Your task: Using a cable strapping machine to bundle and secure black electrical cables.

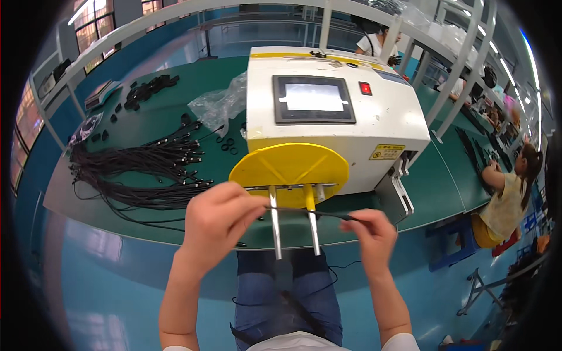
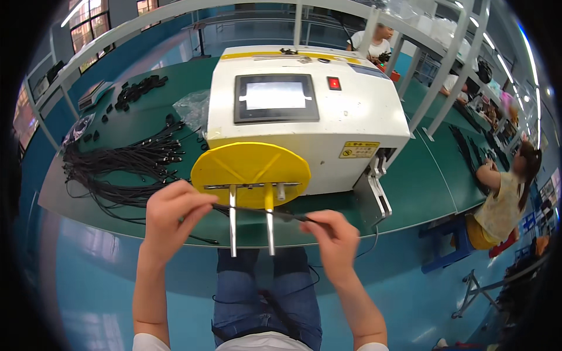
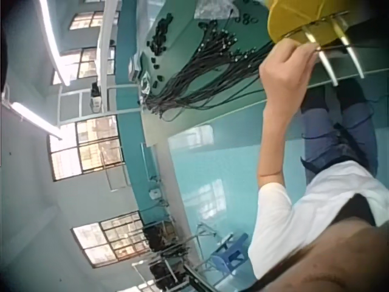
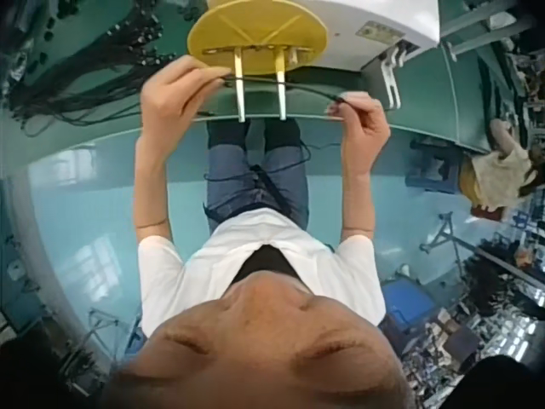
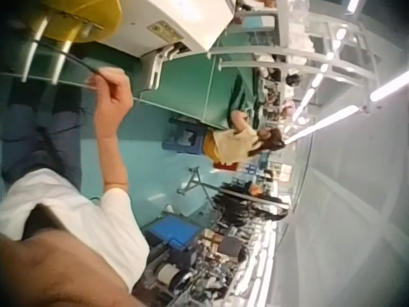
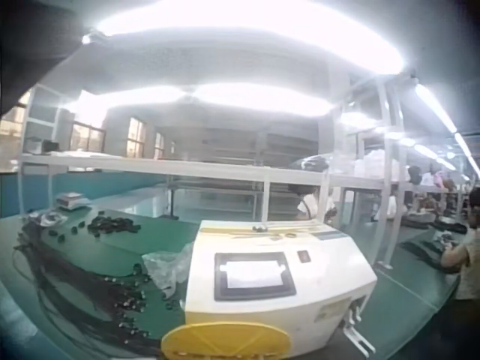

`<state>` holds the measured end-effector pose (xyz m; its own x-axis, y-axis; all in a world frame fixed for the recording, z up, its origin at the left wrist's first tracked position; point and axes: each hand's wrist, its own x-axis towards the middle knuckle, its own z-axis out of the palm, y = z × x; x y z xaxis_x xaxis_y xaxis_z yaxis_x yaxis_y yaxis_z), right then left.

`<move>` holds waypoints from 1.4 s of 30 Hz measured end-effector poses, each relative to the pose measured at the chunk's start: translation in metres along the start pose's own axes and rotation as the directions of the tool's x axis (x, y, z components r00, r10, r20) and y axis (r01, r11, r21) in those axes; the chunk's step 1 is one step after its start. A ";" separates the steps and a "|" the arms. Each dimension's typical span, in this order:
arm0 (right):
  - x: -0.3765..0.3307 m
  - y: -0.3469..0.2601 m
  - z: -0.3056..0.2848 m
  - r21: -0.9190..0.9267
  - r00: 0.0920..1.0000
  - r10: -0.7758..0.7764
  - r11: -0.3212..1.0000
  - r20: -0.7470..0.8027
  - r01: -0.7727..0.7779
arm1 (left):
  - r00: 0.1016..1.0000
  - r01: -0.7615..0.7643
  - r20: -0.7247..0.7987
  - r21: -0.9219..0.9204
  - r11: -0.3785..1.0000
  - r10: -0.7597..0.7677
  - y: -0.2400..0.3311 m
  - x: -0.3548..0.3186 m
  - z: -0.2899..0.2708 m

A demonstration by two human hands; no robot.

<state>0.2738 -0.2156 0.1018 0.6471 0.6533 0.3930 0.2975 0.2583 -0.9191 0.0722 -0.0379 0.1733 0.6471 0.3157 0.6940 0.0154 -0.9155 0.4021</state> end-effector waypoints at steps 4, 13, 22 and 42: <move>0.012 0.053 0.026 -0.319 0.985 -0.151 0.932 0.085 0.170 | 0.997 0.075 -0.002 0.039 0.996 -0.075 -0.011 0.007 0.018; 0.036 0.055 0.040 -0.545 0.919 -0.377 0.749 0.116 0.376 | 0.993 0.116 -0.050 0.141 0.983 -0.110 -0.014 0.012 0.033; 0.052 0.054 0.035 -0.504 0.904 -0.348 0.751 0.249 0.428 | 0.985 0.160 -0.080 0.130 0.979 -0.150 -0.014 0.014 0.038; 0.065 0.037 0.027 -0.343 0.942 -0.087 0.917 0.324 0.202 | 0.968 0.239 -0.090 0.051 0.970 -0.234 -0.044 -0.039 0.010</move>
<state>0.3074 -0.1446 0.0927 0.3565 0.8235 0.4413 0.6446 0.1252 -0.7542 0.0542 -0.0126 0.1224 0.5539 0.5425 0.6316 0.2089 -0.8249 0.5253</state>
